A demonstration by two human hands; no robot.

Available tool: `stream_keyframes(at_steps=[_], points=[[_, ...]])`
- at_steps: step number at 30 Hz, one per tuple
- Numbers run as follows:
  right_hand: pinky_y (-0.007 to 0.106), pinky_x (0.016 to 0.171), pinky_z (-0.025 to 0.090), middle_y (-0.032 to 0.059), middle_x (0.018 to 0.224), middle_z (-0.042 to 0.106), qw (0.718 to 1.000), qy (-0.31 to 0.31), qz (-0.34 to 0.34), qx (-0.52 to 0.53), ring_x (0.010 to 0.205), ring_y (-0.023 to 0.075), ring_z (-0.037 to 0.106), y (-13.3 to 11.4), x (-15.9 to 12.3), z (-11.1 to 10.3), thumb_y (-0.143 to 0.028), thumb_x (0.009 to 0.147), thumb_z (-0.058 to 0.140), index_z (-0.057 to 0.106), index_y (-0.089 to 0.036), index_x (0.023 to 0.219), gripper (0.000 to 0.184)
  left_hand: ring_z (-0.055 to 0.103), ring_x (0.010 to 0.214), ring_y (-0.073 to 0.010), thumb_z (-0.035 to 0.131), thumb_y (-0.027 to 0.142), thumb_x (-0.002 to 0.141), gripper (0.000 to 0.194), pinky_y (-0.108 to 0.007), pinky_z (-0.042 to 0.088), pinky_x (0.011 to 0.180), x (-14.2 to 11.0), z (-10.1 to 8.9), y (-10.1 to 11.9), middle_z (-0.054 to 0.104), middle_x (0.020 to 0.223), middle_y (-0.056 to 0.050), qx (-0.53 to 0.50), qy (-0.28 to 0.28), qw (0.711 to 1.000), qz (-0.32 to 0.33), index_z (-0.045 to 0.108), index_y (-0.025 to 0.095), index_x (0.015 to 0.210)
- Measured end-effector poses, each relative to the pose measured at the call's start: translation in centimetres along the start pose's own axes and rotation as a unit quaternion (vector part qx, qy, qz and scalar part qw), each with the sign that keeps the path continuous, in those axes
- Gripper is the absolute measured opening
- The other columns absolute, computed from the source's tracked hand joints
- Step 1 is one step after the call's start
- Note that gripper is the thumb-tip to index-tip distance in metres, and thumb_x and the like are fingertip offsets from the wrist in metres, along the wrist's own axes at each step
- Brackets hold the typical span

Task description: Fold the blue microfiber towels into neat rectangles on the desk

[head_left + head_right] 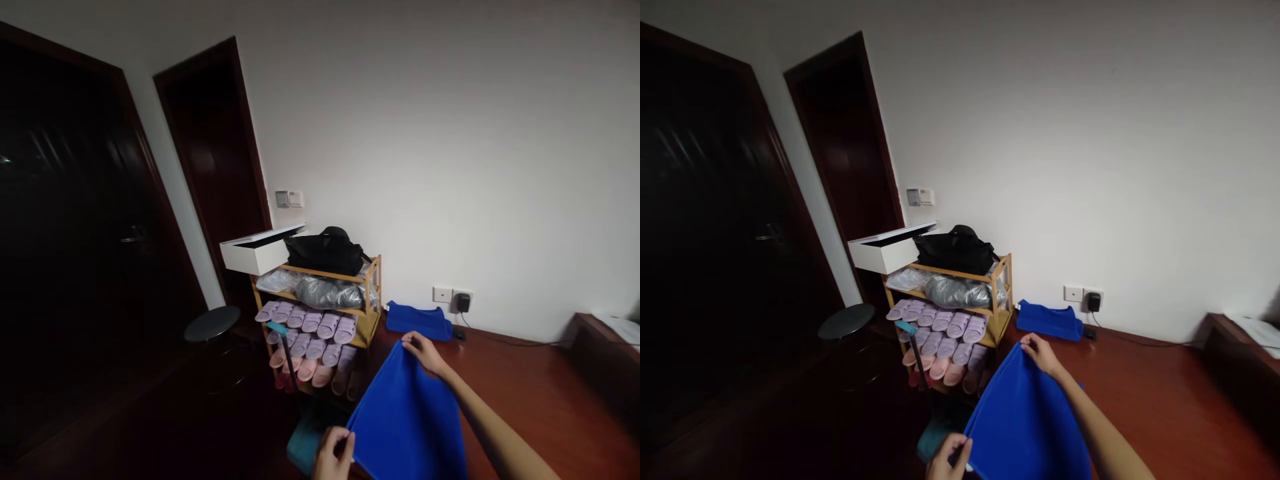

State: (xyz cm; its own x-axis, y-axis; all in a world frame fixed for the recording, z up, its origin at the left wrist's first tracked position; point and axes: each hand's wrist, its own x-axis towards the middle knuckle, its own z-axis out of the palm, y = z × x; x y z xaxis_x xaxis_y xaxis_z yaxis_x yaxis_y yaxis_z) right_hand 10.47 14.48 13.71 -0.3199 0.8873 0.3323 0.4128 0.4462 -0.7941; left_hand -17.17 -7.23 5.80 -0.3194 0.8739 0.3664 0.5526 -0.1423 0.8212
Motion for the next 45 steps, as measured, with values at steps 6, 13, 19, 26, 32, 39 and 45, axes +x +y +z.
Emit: stream_keyframes(at_steps=[6, 13, 19, 26, 32, 39, 45], points=[[0.032, 0.081, 0.055, 0.0040, 0.094, 0.069, 0.995, 0.093, -0.030, 0.032, 0.087, 0.0194, 0.065, -5.9, -6.9, -9.6, -0.069, 0.089, 0.057, 0.063, -0.023, 0.098, 0.047, 0.070, 0.082, -0.0224, 0.057, 0.066, 0.091, 0.044, -0.031, 0.057, 0.079, 2.7, -5.0, 9.5, 0.072, 0.082, -0.004, -0.033, 0.006, 0.995, 0.091, 0.067, 0.025, 0.080], [0.035, 0.093, 0.055, 0.0090, 0.111, 0.069, 0.978, 0.117, -0.154, -0.082, 0.104, 0.0209, 0.066, -14.8, -16.0, -17.0, -0.043, 0.100, 0.051, 0.067, -0.026, 0.110, 0.026, 0.070, 0.088, -0.0220, 0.063, 0.058, 0.091, 0.036, -0.031, 0.057, 0.080, 5.3, -9.0, 19.4, 0.071, 0.090, -0.005, -0.091, 0.043, 0.974, 0.204, 0.067, 0.023, 0.087], [0.032, 0.084, 0.058, 0.0071, 0.104, 0.072, 0.969, 0.114, -0.151, -0.159, 0.090, 0.0191, 0.069, -18.4, -20.5, -20.3, -0.041, 0.099, 0.054, 0.071, -0.028, 0.114, 0.026, 0.070, 0.090, -0.0222, 0.065, 0.056, 0.091, 0.033, -0.035, 0.058, 0.085, 6.5, -10.2, 24.8, 0.072, 0.090, -0.004, -0.074, 0.046, 0.952, 0.293, 0.070, 0.024, 0.084], [0.027, 0.074, 0.059, 0.0045, 0.096, 0.075, 0.982, 0.075, -0.114, -0.129, 0.085, 0.0177, 0.071, -19.5, -23.6, -21.7, -0.040, 0.095, 0.058, 0.071, -0.025, 0.100, 0.021, 0.070, 0.088, -0.0213, 0.067, 0.053, 0.091, 0.030, -0.033, 0.058, 0.084, 6.2, -10.3, 27.4, 0.073, 0.090, -0.003, -0.072, 0.018, 0.941, 0.330, 0.072, 0.024, 0.084], [0.025, 0.067, 0.057, 0.0021, 0.089, 0.077, 0.995, 0.034, -0.057, -0.074, 0.080, 0.0174, 0.072, -20.6, -25.9, -22.5, -0.033, 0.087, 0.064, 0.071, -0.024, 0.088, 0.012, 0.071, 0.083, -0.0227, 0.071, 0.059, 0.084, 0.034, -0.035, 0.060, 0.079, 6.7, -10.6, 26.9, 0.075, 0.084, -0.003, -0.057, -0.020, 0.945, 0.322, 0.073, 0.025, 0.079], [0.025, 0.062, 0.052, -0.0002, 0.072, 0.072, 0.995, 0.083, -0.022, -0.056, 0.067, 0.0151, 0.065, -21.2, -26.7, -24.0, -0.035, 0.081, 0.067, 0.063, -0.023, 0.073, 0.015, 0.071, 0.075, -0.0204, 0.077, 0.058, 0.077, 0.037, -0.031, 0.060, 0.070, 7.3, -9.7, 27.0, 0.074, 0.079, -0.002, -0.113, -0.109, 0.954, 0.257, 0.070, 0.022, 0.076], [0.026, 0.065, 0.053, 0.0009, 0.075, 0.071, 0.988, 0.141, -0.036, -0.057, 0.069, 0.0155, 0.065, -21.8, -27.3, -24.6, -0.045, 0.085, 0.064, 0.062, -0.023, 0.078, 0.023, 0.067, 0.070, -0.0161, 0.081, 0.056, 0.073, 0.040, -0.028, 0.058, 0.065, 7.4, -8.8, 27.4, 0.068, 0.076, 0.001, -0.198, -0.162, 0.946, 0.198, 0.063, 0.021, 0.078]])
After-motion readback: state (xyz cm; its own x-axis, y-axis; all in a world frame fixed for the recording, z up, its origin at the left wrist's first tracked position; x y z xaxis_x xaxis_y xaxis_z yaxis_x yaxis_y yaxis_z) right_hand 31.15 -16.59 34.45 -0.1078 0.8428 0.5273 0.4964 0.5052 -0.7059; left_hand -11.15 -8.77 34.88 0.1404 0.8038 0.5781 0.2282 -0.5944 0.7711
